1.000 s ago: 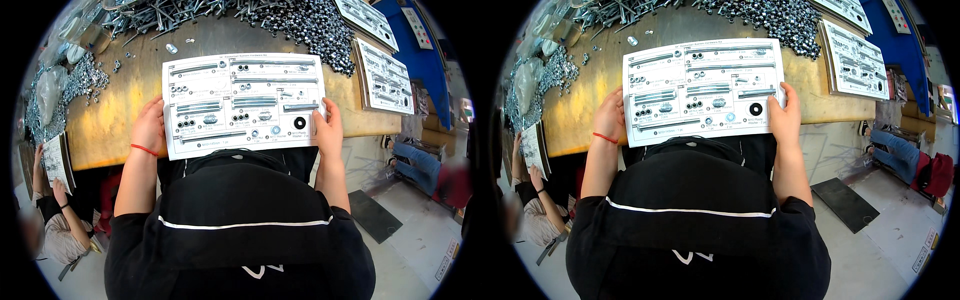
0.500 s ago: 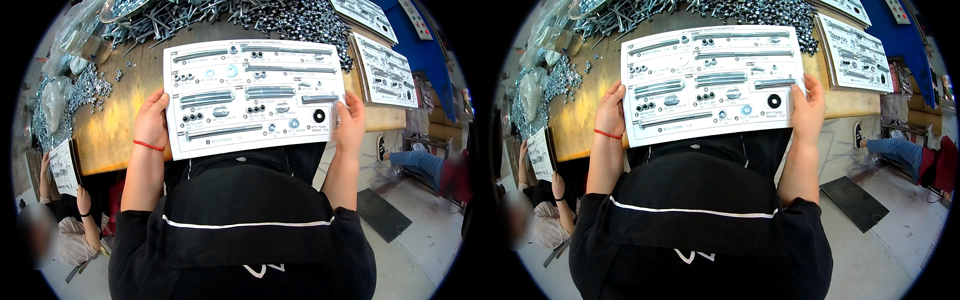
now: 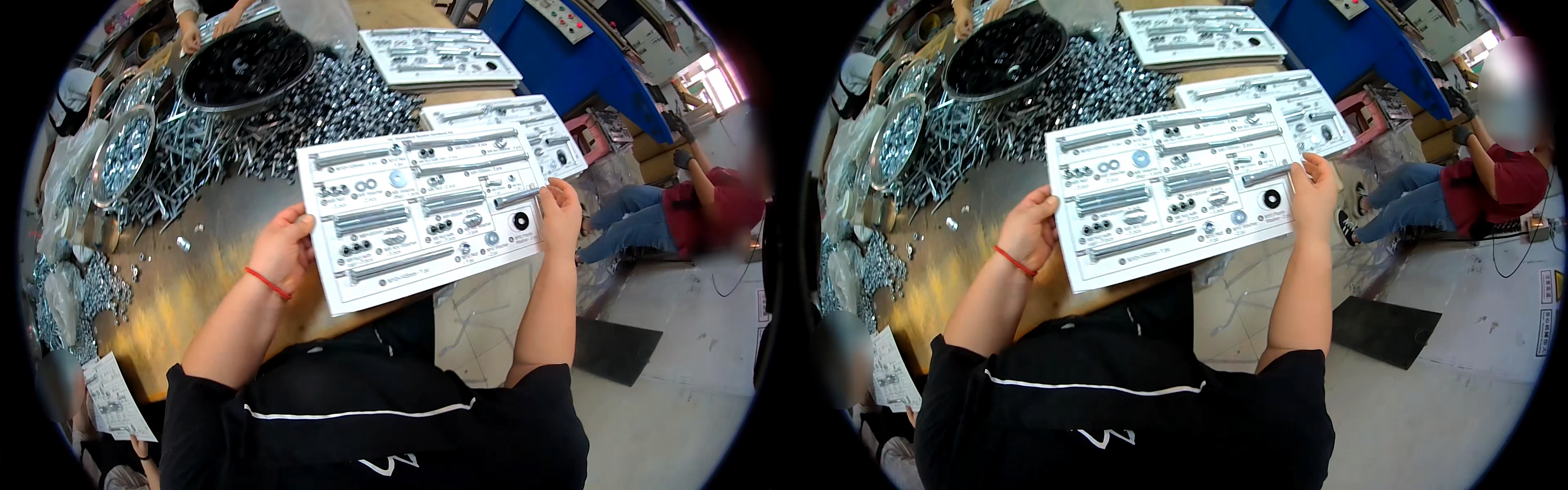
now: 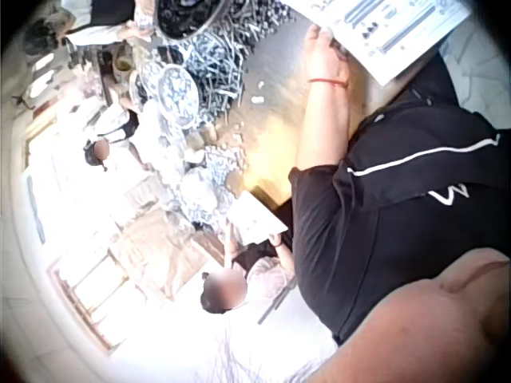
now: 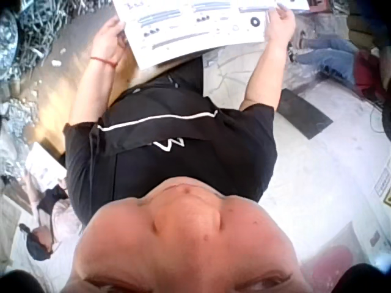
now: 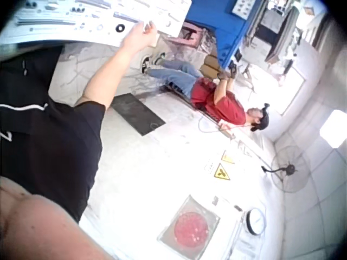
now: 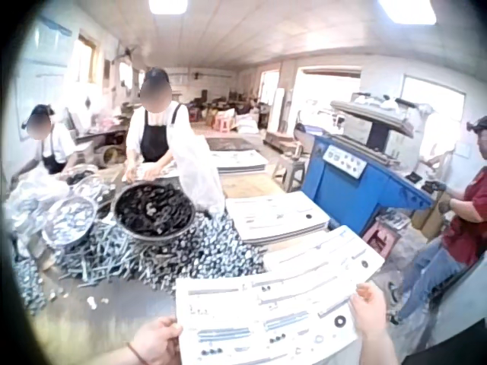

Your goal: The person sorts various metal fasteners, including bolts, nuts, and washers, from a large pile on a table. They pick up individual items and place them onto a printed diagram that serves as a sorting guide, matching the hardware to specific locations on the sheet.

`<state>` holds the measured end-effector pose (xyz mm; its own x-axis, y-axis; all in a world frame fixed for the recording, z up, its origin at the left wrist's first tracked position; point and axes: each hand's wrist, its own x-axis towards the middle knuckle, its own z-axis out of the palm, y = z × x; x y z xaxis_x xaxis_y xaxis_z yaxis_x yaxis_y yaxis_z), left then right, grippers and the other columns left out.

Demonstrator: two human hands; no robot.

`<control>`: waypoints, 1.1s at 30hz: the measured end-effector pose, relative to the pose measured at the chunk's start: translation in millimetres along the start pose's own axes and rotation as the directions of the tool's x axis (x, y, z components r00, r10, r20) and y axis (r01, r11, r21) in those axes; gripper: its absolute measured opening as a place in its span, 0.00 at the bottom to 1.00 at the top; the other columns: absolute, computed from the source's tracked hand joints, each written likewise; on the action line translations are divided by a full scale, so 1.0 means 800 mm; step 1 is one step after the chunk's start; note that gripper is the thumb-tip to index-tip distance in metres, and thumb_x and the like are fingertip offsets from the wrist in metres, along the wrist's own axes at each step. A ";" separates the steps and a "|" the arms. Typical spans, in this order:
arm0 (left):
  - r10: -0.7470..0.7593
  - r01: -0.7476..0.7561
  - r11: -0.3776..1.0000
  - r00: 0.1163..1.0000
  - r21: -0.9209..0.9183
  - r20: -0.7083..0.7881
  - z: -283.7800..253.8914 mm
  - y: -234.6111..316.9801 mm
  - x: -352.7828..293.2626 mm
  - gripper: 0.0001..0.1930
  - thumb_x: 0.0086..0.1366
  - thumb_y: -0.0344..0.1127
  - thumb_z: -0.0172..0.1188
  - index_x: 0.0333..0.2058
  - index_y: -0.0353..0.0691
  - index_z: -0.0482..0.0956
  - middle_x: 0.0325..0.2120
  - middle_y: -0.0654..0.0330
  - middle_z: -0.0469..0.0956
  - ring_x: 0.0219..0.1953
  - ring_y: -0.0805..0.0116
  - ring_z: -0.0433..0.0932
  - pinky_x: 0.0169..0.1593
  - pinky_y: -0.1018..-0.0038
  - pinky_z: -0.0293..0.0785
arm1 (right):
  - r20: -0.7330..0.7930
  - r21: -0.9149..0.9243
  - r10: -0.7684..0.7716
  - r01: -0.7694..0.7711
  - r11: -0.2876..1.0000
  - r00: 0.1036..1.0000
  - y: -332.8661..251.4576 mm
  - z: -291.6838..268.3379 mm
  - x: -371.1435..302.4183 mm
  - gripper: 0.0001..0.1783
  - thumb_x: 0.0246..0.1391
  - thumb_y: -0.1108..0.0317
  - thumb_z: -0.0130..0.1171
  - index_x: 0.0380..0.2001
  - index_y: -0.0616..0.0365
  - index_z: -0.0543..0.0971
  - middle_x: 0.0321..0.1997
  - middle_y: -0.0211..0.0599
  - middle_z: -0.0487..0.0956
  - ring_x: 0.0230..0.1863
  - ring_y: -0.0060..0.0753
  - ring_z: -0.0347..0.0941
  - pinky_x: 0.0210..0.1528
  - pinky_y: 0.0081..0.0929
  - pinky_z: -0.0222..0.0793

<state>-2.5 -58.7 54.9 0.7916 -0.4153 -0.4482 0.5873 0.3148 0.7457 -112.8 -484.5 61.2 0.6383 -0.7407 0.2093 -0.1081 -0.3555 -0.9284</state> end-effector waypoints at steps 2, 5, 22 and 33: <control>-0.001 0.003 1.000 0.997 -0.022 0.072 -0.008 -0.005 0.013 0.16 0.70 0.28 0.48 0.54 0.33 0.69 0.44 0.56 0.79 0.43 0.67 0.81 0.48 0.70 0.79 | 0.009 -0.067 -0.015 0.015 0.998 1.000 -0.001 -0.007 0.004 0.20 0.56 0.70 0.60 0.52 0.64 0.73 0.49 0.48 0.78 0.47 0.32 0.74 0.48 0.27 0.69; -0.019 0.021 1.000 0.989 -0.014 0.146 -0.008 -0.006 0.019 0.15 0.70 0.26 0.47 0.54 0.33 0.69 0.45 0.55 0.79 0.45 0.67 0.80 0.52 0.70 0.78 | -0.037 -0.057 -0.081 0.079 0.995 0.996 -0.003 -0.010 0.005 0.18 0.55 0.70 0.61 0.49 0.66 0.75 0.41 0.44 0.81 0.39 0.28 0.76 0.42 0.26 0.71; 0.006 -0.013 1.000 0.969 0.027 0.249 -0.025 -0.030 0.037 0.16 0.69 0.25 0.48 0.55 0.35 0.67 0.48 0.56 0.77 0.49 0.66 0.78 0.55 0.70 0.74 | -0.152 -0.009 -0.249 0.251 0.968 0.956 -0.004 0.000 0.019 0.18 0.55 0.68 0.62 0.47 0.66 0.77 0.35 0.34 0.78 0.34 0.21 0.72 0.37 0.19 0.67; -0.005 -0.053 0.966 0.975 0.253 0.223 -0.087 -0.009 0.010 0.17 0.65 0.29 0.59 0.51 0.30 0.72 0.37 0.58 0.81 0.37 0.73 0.80 0.41 0.80 0.78 | -0.138 -0.330 -0.354 0.294 0.897 0.925 -0.023 0.043 0.001 0.20 0.61 0.64 0.60 0.51 0.66 0.76 0.49 0.44 0.79 0.51 0.33 0.74 0.55 0.29 0.67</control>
<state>11.3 -5.2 11.4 0.7312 -0.5968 -0.3306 0.4827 0.1102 0.8688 -84.4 -458.9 68.3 0.5232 -0.6384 0.5645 -0.1611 -0.7246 -0.6701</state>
